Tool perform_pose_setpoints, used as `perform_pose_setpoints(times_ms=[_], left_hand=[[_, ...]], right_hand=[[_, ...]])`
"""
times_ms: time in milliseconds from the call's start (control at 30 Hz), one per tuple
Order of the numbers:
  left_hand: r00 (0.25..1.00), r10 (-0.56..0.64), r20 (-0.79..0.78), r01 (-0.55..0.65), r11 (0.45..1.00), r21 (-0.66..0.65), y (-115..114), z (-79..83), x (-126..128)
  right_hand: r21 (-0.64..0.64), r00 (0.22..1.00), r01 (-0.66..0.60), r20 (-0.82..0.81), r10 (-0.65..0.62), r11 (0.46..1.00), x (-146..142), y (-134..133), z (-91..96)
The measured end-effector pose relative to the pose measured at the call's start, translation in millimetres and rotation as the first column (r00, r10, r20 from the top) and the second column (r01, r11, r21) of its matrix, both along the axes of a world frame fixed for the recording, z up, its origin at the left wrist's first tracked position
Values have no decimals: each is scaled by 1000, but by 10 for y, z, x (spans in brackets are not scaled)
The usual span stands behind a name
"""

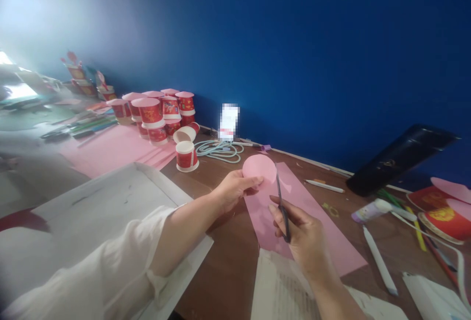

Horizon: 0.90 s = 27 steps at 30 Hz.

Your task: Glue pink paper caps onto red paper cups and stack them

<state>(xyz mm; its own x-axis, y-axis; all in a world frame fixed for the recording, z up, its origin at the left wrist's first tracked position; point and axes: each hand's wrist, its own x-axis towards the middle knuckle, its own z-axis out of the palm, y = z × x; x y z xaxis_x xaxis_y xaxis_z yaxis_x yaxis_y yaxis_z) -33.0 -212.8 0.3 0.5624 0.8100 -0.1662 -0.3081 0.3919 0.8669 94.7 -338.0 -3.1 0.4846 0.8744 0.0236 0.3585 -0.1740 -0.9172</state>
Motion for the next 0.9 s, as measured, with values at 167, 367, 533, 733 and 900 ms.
perform_pose_setpoints(times_ms=[167,367,533,733,900], left_hand=[[1000,-2,5,2,1000,4,0,-14,3],[1000,-18,7,17,1000,12,7,-31,8],[1000,-17,-17,17,1000,17,8,-28,6],[1000,-22,-2,22,999,23,12,-37,11],[1000,-20,-4,20,1000,16,9,-35,11]], right_hand=[[10,1000,-9,-25,9,1000,1,1,-13],[6,1000,6,-30,-6,1000,-16,8,26],[32,999,14,-34,-13,999,-27,8,36],[31,999,21,-33,-20,999,-31,1,39],[25,999,37,-28,-36,999,-25,1,43]])
